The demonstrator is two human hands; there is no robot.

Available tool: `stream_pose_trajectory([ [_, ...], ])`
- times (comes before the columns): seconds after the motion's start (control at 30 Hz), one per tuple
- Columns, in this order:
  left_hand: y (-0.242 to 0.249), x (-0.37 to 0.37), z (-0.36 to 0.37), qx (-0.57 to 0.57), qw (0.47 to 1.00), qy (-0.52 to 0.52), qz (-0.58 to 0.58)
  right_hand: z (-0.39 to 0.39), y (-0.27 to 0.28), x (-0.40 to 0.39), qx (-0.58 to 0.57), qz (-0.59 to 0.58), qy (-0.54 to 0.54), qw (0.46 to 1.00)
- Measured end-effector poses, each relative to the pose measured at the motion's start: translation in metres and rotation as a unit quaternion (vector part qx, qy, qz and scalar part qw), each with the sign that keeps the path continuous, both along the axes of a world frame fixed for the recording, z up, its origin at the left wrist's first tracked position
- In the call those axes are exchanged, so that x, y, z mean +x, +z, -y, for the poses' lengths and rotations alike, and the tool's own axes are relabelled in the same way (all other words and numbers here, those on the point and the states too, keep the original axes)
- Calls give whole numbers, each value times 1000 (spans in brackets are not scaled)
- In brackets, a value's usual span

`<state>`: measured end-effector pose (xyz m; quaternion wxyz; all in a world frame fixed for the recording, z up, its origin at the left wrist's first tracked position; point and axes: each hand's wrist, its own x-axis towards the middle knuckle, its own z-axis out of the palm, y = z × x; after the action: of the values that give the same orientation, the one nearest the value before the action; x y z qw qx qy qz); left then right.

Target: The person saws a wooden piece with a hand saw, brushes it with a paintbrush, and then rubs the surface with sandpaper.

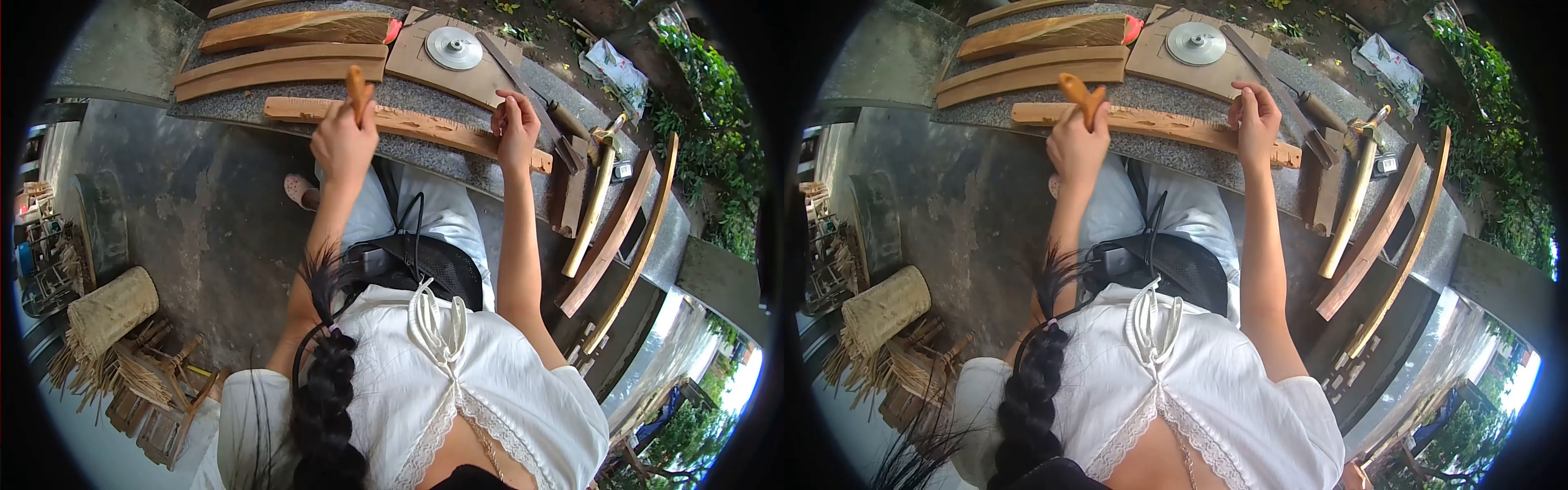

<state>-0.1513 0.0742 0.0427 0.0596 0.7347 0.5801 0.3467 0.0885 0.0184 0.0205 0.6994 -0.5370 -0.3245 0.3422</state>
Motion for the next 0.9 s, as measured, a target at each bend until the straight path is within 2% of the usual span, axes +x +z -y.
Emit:
stream_pose_trajectory([
  [0.07, 0, 23, 18, -48, 995, -87, 10, 1, 1, -1, -19, 17, 5, 1000],
  [0.13, 7, 17, 16, -55, 994, -94, 11, 3, 1, 0, -16, 17, 8, 1000],
  [0.27, 8, -64, -27, -70, 986, 98, -117, 1, 0, -2, -12, 10, 5, 1000],
  [0.33, 4, -105, -45, 16, 990, 80, -119, 1, 1, -1, -6, 12, 16, 1000],
  [0.4, 15, -102, -42, -5, 992, 57, -116, 2, 1, -2, -6, 12, 16, 1000],
  [0.47, 8, -84, -36, 45, 981, -184, -32, 2, 2, -2, -11, 17, 15, 1000],
  [0.53, 0, -50, -17, 14, 963, -270, -26, 2, 3, -3, -15, 22, 16, 1000],
  [0.57, 0, -49, -18, 14, 962, -271, -23, 2, 3, -2, -17, 26, 15, 999],
  [0.63, 2, -48, -22, 48, 939, -334, -69, 3, 2, -1, -17, 32, 14, 999],
  [0.67, 11, -60, -24, 22, 944, -322, -70, 2, 1, -2, -15, 34, 15, 999],
  [0.73, 12, -97, -43, 58, 954, -262, -133, 1, 2, -2, -15, 27, 16, 999],
  [0.8, 17, -135, -60, 40, 964, -203, -168, 1, 1, -2, -18, 19, 13, 1000],
  [0.9, 16, -147, -69, 20, 968, -194, -161, 1, 0, -1, -8, 24, 16, 1000],
])
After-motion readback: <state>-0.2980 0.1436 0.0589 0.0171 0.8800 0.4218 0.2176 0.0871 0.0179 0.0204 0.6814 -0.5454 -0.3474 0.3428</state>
